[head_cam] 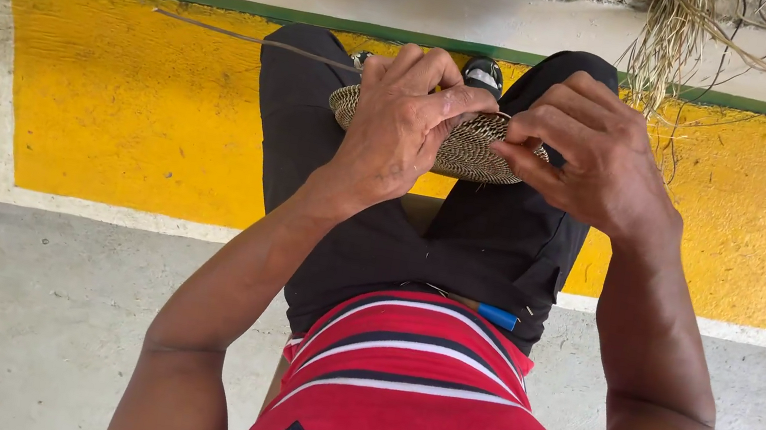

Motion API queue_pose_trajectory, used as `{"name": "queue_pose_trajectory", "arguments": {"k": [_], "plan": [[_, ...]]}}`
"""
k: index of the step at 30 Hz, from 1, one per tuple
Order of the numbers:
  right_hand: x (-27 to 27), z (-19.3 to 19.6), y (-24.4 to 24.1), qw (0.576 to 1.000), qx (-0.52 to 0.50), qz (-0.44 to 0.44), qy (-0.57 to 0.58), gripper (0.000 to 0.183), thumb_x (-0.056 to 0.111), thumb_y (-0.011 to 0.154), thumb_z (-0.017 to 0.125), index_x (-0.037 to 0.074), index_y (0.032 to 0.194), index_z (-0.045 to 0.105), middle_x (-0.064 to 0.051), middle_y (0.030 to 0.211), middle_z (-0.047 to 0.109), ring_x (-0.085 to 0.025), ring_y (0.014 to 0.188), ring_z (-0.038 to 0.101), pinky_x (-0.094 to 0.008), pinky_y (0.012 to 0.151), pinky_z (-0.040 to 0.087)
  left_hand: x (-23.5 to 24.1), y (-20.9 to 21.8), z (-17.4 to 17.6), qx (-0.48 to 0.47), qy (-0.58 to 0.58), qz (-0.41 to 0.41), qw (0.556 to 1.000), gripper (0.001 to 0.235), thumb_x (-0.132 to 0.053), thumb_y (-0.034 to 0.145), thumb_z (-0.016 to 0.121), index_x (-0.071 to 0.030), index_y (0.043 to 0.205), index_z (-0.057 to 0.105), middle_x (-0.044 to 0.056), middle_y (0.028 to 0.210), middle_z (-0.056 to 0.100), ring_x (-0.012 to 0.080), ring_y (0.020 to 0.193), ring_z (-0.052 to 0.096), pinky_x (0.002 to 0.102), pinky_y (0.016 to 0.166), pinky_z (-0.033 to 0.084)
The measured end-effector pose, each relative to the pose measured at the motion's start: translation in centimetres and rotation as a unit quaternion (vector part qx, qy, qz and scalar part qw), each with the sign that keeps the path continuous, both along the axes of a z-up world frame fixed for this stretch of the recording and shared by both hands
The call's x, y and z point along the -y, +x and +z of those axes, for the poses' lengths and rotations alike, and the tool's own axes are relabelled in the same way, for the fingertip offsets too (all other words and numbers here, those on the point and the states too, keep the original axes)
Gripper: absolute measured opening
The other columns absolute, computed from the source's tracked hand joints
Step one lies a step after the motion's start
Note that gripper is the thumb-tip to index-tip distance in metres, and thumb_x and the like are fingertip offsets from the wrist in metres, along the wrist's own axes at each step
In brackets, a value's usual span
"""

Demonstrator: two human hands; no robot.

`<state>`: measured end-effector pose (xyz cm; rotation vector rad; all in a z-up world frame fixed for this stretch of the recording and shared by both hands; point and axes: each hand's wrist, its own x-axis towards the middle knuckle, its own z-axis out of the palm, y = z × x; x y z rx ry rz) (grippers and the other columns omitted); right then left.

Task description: Weaving a circular base for a basket or mat using straw-like fibers and a needle tool.

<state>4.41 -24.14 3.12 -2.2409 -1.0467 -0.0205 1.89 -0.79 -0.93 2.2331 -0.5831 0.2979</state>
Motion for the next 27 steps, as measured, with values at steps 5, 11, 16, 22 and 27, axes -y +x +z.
{"name": "queue_pose_trajectory", "arguments": {"k": [5, 11, 16, 22, 27], "plan": [[-0.2, 0.0, 0.1, 0.998, 0.061, -0.012, -0.033, 0.024, 0.016, 0.087, 0.091, 0.008, 0.094, 0.069, -0.004, 0.09, 0.064, -0.023, 0.087, 0.061, -0.038, 0.075, 0.052, 0.1, 0.0, -0.5, 0.005, -0.01, -0.005, 1.0, 0.034, -0.002, 0.09, 0.077, -0.024, 0.117, 0.078, -0.004, 0.097, 0.056, 0.0174, 0.1, 0.054, 0.039, 0.093, 0.035], [-0.8, 0.2, -0.2, 0.994, 0.093, -0.025, -0.047, 0.023, 0.013, 0.088, 0.09, 0.008, 0.093, 0.068, -0.004, 0.088, 0.063, -0.022, 0.083, 0.059, -0.037, 0.071, 0.051, 0.1, -0.2, -0.7, 0.007, -0.009, -0.003, 1.0, 0.039, 0.0, 0.087, 0.078, -0.023, 0.119, 0.078, -0.005, 0.096, 0.056, 0.0168, 0.099, 0.054, 0.038, 0.092, 0.034], [-2.0, -0.4, -0.5, 0.99, 0.123, -0.036, -0.061, 0.023, 0.011, 0.088, 0.089, 0.008, 0.092, 0.067, -0.004, 0.087, 0.063, -0.022, 0.083, 0.06, -0.037, 0.072, 0.052, -0.1, -0.2, -0.7, 0.01, -0.024, -0.008, 1.0, 0.036, -0.003, 0.089, 0.078, -0.022, 0.119, 0.077, -0.004, 0.096, 0.056, 0.0166, 0.098, 0.054, 0.038, 0.092, 0.034], [-0.3, -2.7, 2.9, 0.992, -0.086, 0.024, 0.088, 0.023, 0.018, 0.093, 0.079, 0.005, 0.104, 0.064, -0.008, 0.094, 0.066, -0.022, 0.085, 0.068, -0.034, 0.074, 0.057, -0.6, -0.7, -0.4, 0.022, -0.046, -0.023, 0.998, 0.033, -0.004, 0.092, 0.076, -0.025, 0.118, 0.076, -0.005, 0.094, 0.056, 0.0167, 0.097, 0.053, 0.039, 0.092, 0.033], [-0.4, -2.2, 4.1, 0.993, -0.08, 0.083, 0.002, 0.021, 0.011, 0.099, 0.071, 0.002, 0.118, 0.073, -0.014, 0.099, 0.071, -0.028, 0.088, 0.07, -0.039, 0.076, 0.056, -0.8, -1.2, -0.8, 0.034, -0.051, -0.031, 0.998, 0.04, -0.002, 0.09, 0.075, -0.027, 0.121, 0.075, -0.005, 0.093, 0.055, 0.0179, 0.096, 0.052, 0.039, 0.091, 0.032]]}}
